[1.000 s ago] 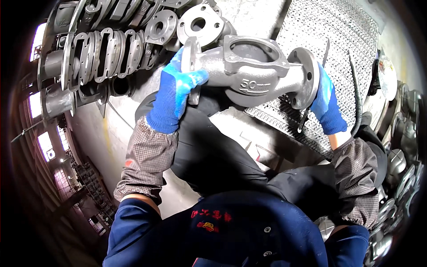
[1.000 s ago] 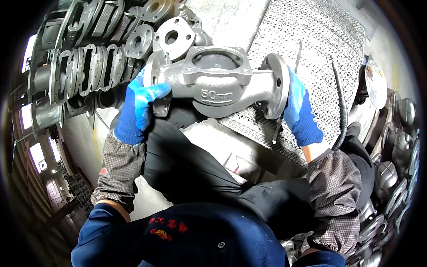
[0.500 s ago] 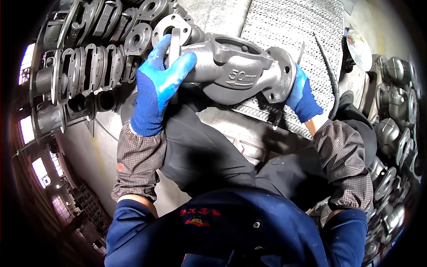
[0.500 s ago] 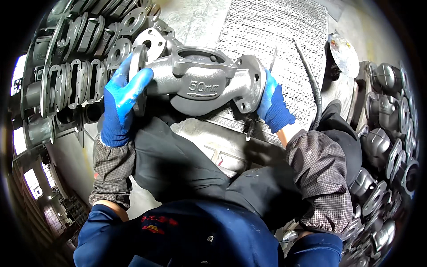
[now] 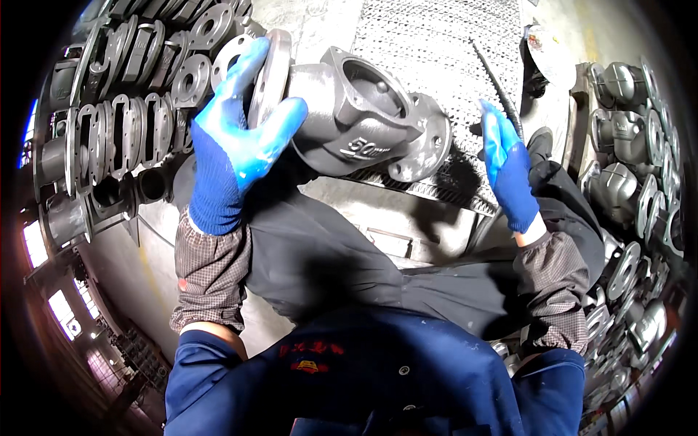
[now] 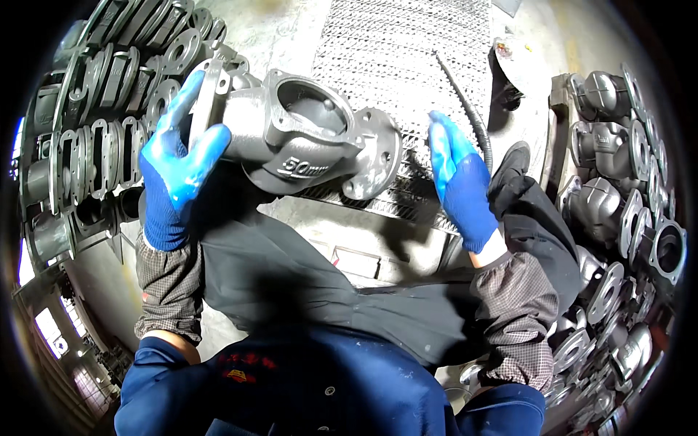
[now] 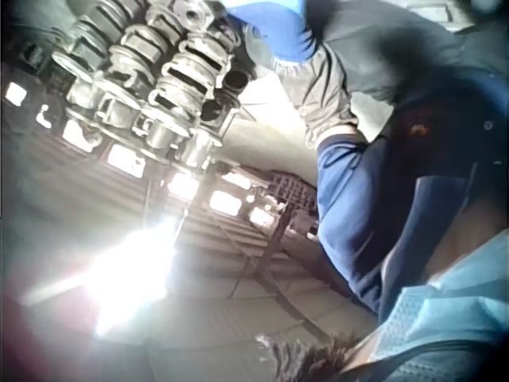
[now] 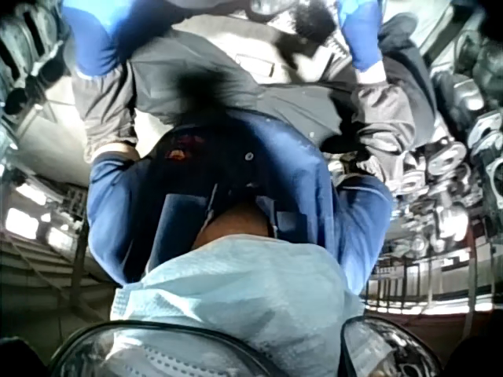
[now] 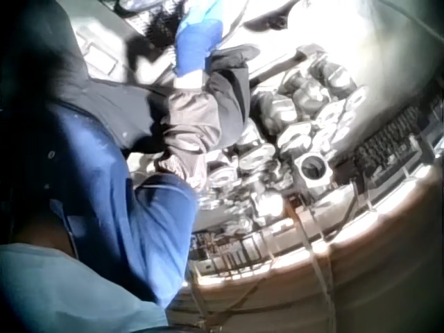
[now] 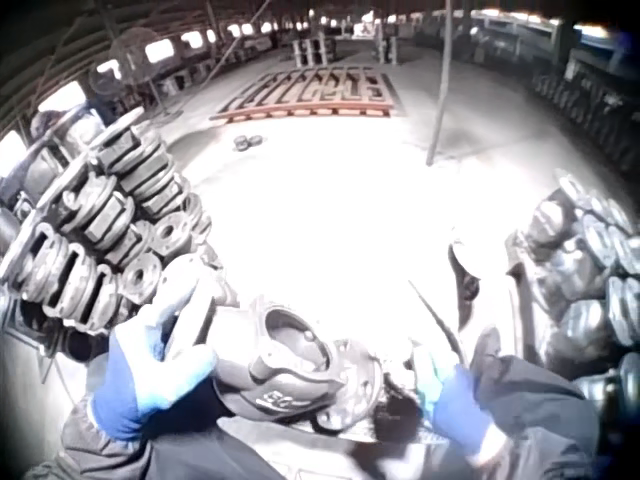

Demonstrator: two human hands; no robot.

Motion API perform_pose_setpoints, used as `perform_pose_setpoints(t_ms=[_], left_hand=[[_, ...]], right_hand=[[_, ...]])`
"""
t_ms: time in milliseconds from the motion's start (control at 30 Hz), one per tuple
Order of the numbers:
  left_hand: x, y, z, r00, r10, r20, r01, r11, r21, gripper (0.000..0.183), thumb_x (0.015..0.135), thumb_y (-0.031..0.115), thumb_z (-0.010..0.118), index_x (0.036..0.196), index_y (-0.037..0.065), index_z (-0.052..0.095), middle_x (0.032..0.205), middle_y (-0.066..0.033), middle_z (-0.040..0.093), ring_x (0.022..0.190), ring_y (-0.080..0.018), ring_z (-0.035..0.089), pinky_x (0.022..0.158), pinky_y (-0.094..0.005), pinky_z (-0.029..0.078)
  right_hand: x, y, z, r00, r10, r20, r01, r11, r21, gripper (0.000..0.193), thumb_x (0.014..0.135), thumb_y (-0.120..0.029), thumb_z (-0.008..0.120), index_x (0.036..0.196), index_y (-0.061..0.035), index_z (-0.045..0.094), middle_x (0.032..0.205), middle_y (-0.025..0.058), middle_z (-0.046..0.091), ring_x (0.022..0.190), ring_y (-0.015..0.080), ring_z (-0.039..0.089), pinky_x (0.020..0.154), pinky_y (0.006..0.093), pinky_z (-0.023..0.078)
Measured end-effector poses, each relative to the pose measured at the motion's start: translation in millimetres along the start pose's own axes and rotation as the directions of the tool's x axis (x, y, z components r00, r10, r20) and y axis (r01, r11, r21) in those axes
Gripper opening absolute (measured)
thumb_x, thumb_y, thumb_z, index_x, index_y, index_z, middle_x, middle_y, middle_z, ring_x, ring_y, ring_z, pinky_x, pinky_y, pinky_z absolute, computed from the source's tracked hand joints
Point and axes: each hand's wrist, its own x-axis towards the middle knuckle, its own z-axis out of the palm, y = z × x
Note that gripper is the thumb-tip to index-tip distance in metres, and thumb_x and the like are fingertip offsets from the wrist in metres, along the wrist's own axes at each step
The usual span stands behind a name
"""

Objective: The person uses a file to smooth the interior surface of a metal casting and then picks up another metal casting from a pile.

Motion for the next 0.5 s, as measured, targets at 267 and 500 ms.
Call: perform_pose_setpoints(t_ms=[267, 500], left_hand=[[-3, -4, 9, 0.995, 0.085, 0.055, -0.088, 0.995, 0.056, 0.057, 0.076, 0.009, 0.070, 0.129, -0.002, 0.053, 0.124, -0.0184, 0.060, 0.114, -0.0237, 0.058, 0.098, -0.0342, 0.044], [5, 12, 15, 0.994, 0.060, 0.096, -0.060, 0.998, -0.004, 0.058, 0.075, 0.007, 0.070, 0.130, -0.002, 0.052, 0.127, -0.0176, 0.058, 0.117, -0.0224, 0.056, 0.099, -0.0339, 0.043]], right_hand=[[-19, -26, -25, 0.957, 0.261, 0.129, -0.290, 0.888, 0.356, 0.032, 0.095, -0.013, 0.056, 0.125, -0.0051, 0.060, 0.083, -0.0032, 0.053, 0.066, 0.0022, 0.043, 0.059, 0.0167, 0.038], [-24, -15, -25, 0.940, 0.308, 0.146, -0.341, 0.846, 0.410, 0.034, 0.091, -0.003, 0.056, 0.125, -0.0048, 0.060, 0.087, -0.0024, 0.056, 0.068, 0.0024, 0.046, 0.059, 0.0171, 0.040]])
